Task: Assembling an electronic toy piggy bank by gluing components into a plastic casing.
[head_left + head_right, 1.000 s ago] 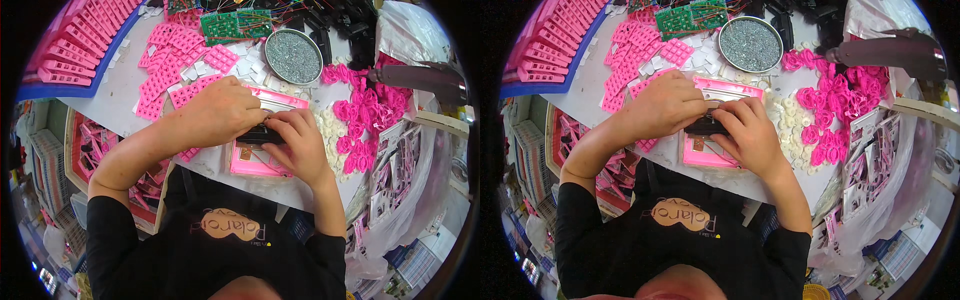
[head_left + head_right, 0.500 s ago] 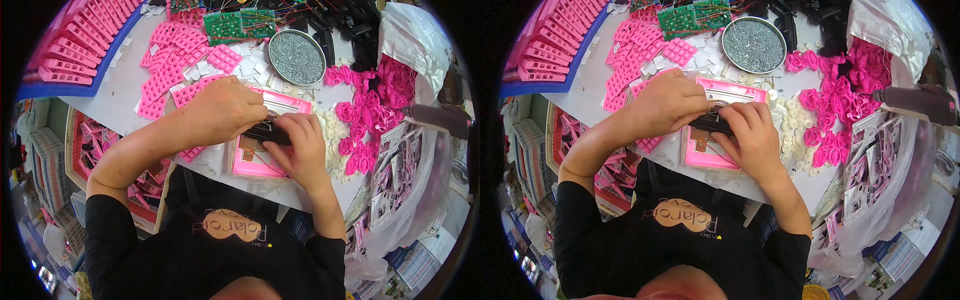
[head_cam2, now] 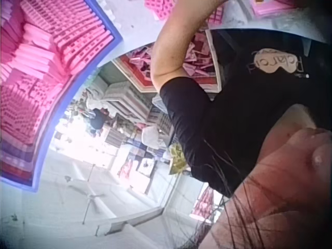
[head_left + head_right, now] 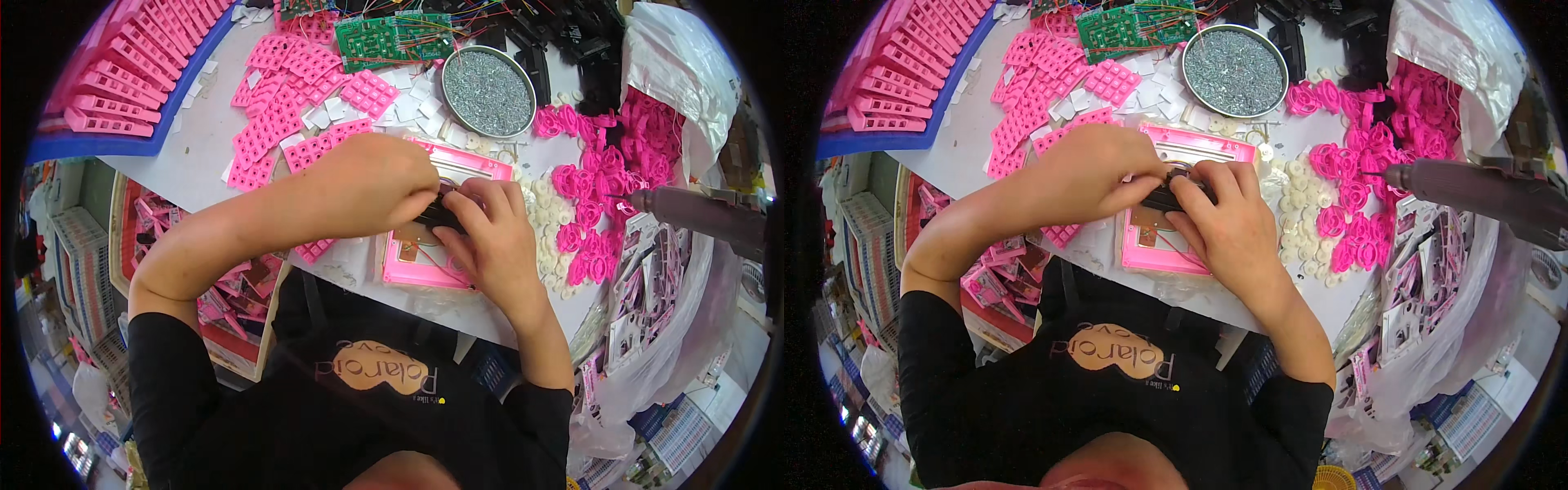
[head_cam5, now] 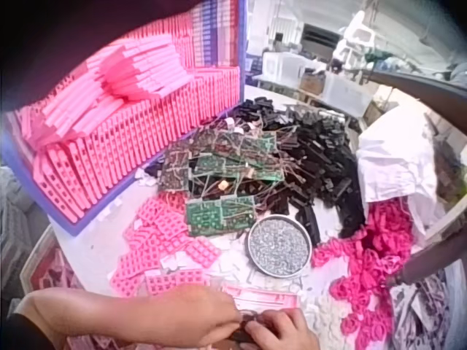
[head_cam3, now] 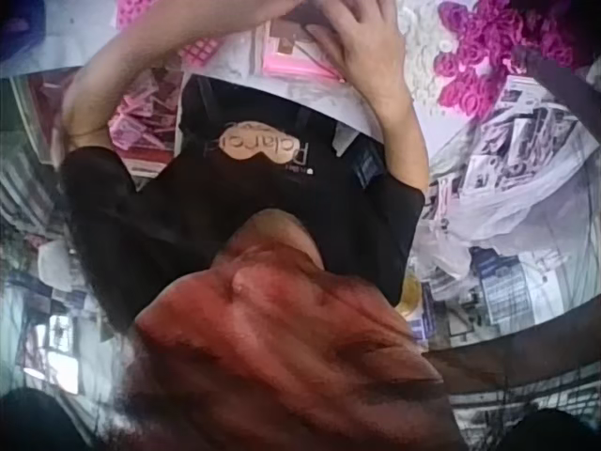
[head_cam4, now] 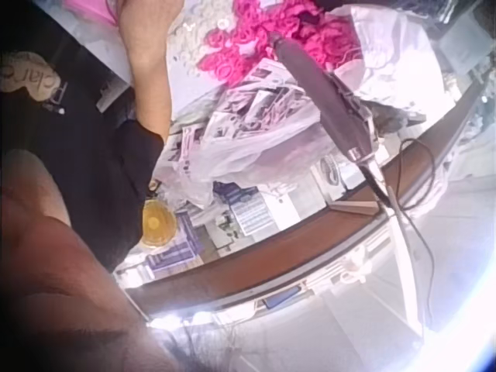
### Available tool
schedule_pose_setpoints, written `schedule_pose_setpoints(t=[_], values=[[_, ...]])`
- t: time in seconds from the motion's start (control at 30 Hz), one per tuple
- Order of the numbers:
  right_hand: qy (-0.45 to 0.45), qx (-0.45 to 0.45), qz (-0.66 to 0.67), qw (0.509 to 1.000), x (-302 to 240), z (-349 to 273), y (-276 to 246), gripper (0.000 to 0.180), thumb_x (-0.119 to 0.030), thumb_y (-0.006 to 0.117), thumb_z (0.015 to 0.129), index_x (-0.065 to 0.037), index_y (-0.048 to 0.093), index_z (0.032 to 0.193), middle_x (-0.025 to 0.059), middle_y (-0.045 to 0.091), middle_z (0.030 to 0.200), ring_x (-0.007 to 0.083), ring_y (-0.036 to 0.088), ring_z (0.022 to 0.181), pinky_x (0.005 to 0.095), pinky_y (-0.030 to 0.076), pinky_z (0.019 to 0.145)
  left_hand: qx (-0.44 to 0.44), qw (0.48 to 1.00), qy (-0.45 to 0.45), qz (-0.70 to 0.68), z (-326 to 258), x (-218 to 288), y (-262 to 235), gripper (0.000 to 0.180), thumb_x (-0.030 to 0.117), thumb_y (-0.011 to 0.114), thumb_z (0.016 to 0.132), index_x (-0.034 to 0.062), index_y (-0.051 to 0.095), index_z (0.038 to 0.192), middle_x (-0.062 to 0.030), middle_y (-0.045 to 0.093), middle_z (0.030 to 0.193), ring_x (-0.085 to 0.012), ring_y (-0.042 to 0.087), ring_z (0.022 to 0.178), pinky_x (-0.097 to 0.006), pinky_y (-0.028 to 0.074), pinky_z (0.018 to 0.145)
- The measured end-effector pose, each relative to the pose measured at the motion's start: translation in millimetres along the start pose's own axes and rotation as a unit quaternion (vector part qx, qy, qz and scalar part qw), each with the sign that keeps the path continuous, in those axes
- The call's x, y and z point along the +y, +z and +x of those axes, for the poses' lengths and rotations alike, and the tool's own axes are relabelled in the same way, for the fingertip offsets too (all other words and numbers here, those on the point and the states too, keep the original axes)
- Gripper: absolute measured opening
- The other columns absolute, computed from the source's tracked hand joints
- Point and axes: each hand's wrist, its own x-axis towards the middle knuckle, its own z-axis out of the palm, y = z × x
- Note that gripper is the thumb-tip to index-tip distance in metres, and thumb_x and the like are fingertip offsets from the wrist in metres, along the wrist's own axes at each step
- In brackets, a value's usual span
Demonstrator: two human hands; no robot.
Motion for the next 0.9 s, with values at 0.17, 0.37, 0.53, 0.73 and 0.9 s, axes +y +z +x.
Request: schedule_pose_setpoints(t=[0.17, 0.37, 0.53, 0.73, 0.9], values=[[-0.004, -0.001, -0.016, 1.000, -4, 0, -1, 0.036, -0.017, 0.079, 0.078, -0.012, 0.068, 0.112, 0.0090, 0.062, 0.111, 0.0309, 0.058, 0.102, 0.0398, 0.055, 0.076, -0.001, 0.990, -0.097, -0.102, 10, -2, 0, 0.020, 0.018, 0.072, 0.084, 0.0003, 0.074, 0.091, -0.0157, 0.071, 0.081, -0.0293, 0.068, 0.072, -0.040, 0.052, 0.067], [-0.010, 0.006, -0.061, 0.998, -13, 0, -3, 0.040, -0.012, 0.080, 0.075, -0.006, 0.067, 0.113, 0.0092, 0.064, 0.113, 0.0325, 0.060, 0.097, 0.0404, 0.054, 0.077, -0.084, 0.980, -0.123, -0.129, 27, -9, -7, 0.020, 0.018, 0.072, 0.082, -0.0017, 0.074, 0.087, -0.0180, 0.072, 0.080, -0.0288, 0.070, 0.073, -0.040, 0.054, 0.069], [-0.002, 0.004, -0.117, 0.993, -25, -2, -2, 0.043, -0.012, 0.078, 0.076, -0.006, 0.066, 0.116, 0.0087, 0.063, 0.114, 0.0309, 0.060, 0.097, 0.0385, 0.056, 0.071, -0.074, 0.989, -0.087, -0.092, 27, -4, -6, 0.021, 0.017, 0.070, 0.082, -0.0026, 0.073, 0.088, -0.0183, 0.072, 0.081, -0.0297, 0.070, 0.075, -0.040, 0.055, 0.071], [0.030, 0.003, 0.008, 1.000, -16, -1, -29, 0.041, -0.004, 0.074, 0.081, -0.001, 0.065, 0.120, 0.0120, 0.066, 0.119, 0.0304, 0.063, 0.104, 0.0339, 0.055, 0.081, -0.038, 0.996, -0.047, -0.060, 29, -10, -1, 0.021, 0.019, 0.070, 0.085, -0.0014, 0.072, 0.086, -0.0180, 0.070, 0.080, -0.0334, 0.069, 0.076, -0.043, 0.053, 0.070], [-0.052, 0.526, -0.025, 0.849, 83, -4, -126, 0.053, -0.007, 0.063, 0.095, 0.008, 0.042, 0.141, 0.0248, 0.061, 0.129, 0.0346, 0.064, 0.113, 0.0441, 0.055, 0.095, 0.101, 0.994, -0.018, 0.034, 80, -30, -25, 0.023, 0.026, 0.070, 0.088, 0.0037, 0.072, 0.085, -0.0143, 0.070, 0.084, -0.0339, 0.069, 0.080, -0.044, 0.053, 0.071]])
